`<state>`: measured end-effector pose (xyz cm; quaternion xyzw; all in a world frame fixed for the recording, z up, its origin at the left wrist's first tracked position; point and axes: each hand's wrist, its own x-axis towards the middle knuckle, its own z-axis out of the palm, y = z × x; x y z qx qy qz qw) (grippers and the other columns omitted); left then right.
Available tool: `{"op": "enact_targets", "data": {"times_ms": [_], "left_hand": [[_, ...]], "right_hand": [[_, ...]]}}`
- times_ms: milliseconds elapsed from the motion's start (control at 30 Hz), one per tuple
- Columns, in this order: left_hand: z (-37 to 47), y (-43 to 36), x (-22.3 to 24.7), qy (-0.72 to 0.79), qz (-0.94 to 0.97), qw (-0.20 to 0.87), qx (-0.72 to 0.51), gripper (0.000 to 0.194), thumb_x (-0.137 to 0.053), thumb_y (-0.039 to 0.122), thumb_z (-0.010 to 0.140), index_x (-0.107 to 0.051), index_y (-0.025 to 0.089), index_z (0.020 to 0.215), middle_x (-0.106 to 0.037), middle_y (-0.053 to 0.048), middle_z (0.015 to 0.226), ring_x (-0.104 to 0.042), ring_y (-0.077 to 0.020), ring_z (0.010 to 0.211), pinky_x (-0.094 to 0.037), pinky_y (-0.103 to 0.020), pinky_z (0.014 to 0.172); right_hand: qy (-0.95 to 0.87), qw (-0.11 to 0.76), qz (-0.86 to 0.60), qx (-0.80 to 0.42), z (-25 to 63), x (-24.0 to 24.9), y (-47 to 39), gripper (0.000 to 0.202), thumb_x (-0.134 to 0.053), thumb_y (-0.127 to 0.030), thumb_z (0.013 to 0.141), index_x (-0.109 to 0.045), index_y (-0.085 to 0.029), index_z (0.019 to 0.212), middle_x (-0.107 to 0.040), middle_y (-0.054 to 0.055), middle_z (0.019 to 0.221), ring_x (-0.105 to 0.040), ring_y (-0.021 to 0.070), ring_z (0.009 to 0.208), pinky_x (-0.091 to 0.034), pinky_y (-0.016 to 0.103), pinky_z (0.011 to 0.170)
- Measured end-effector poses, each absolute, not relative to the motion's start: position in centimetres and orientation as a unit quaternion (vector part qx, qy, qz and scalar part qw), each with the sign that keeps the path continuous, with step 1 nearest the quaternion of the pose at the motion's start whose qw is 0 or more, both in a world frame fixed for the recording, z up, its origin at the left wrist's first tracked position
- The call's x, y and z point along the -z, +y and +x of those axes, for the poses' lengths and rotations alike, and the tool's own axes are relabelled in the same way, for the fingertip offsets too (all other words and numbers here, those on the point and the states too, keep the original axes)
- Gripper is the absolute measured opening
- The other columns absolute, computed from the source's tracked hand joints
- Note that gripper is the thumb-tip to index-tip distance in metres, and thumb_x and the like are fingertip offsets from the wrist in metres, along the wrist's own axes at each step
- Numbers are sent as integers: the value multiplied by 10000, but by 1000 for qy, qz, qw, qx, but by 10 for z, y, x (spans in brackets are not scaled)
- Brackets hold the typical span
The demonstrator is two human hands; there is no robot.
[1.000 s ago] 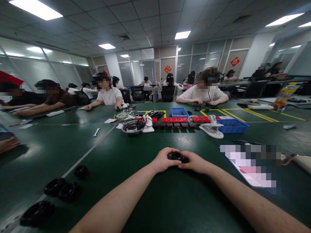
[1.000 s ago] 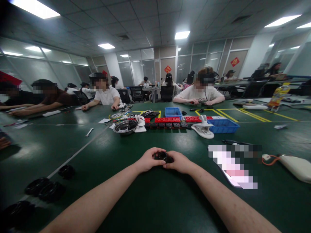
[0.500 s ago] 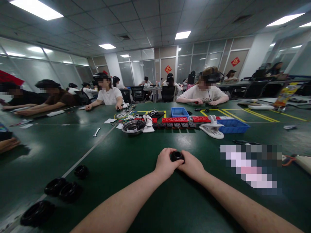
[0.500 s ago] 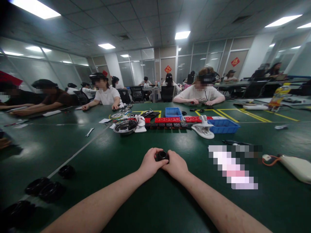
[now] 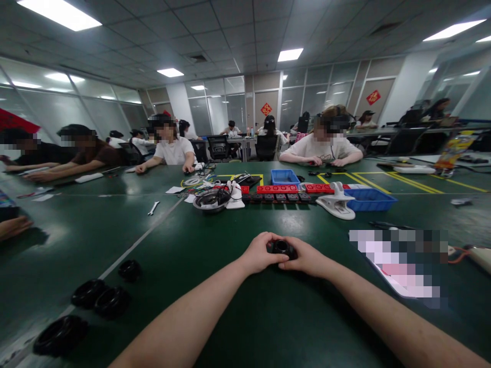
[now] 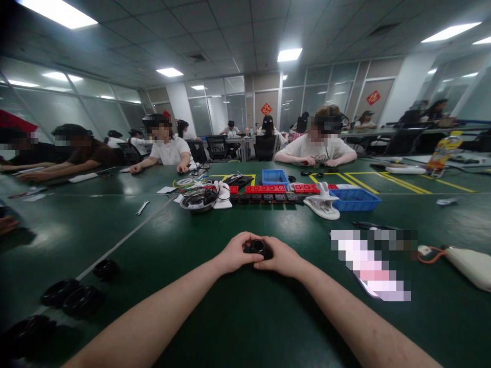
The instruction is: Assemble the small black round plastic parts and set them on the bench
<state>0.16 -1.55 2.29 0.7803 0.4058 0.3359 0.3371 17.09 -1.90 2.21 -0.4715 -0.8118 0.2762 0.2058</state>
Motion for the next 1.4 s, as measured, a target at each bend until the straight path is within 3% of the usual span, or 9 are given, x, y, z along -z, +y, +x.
{"op": "enact_targets", "data": {"times_ms": [167,400,733,1000,1167,1400], "left_hand": [[-3,-9,-20,365,793,377,-311,434,-676,305,570,-556,183,969,-537,-38,926,-498,-172,856,-385,-287,756],[0,-9,-15,360,773,410,-323,457,-683,305,563,-552,173,981,-556,-49,934,-511,-164,849,-386,-294,770],[1,-9,-14,372,765,413,-325,483,-692,307,545,-547,167,984,-549,-49,918,-515,-158,807,-403,-287,729],[3,-16,-19,402,764,371,-342,432,-680,312,557,-553,175,945,-517,-39,922,-493,-158,819,-399,-273,723],[9,-24,-18,458,749,313,-362,388,-669,296,558,-551,180,909,-521,-21,877,-487,-142,755,-399,-251,663],[20,-33,-15,546,712,214,-386,348,-654,339,569,-540,192,863,-543,-22,862,-494,-176,806,-393,-290,698]], "right_hand": [[-802,172,-437,-369,182,-27,-14,484,-638,-314,597,-501,-193,1045,-546,21,930,-513,184,823,-392,288,696],[-789,178,-462,-365,180,-22,-14,360,-637,-297,592,-566,-175,923,-579,6,819,-519,169,733,-387,272,646],[-799,179,-447,-361,181,-19,-11,385,-633,-296,599,-542,-173,952,-565,1,824,-515,159,725,-385,255,621],[-813,195,-470,-284,178,-16,-12,407,-643,-339,582,-530,-187,941,-553,10,842,-505,164,740,-364,239,602],[-796,193,-520,-242,174,-12,-14,347,-644,-378,562,-504,-185,815,-535,-8,753,-487,140,658,-325,212,531],[-754,218,-609,-117,152,-10,-30,196,-577,-271,612,-433,-174,703,-469,-3,747,-445,108,620,-260,203,496]]}}
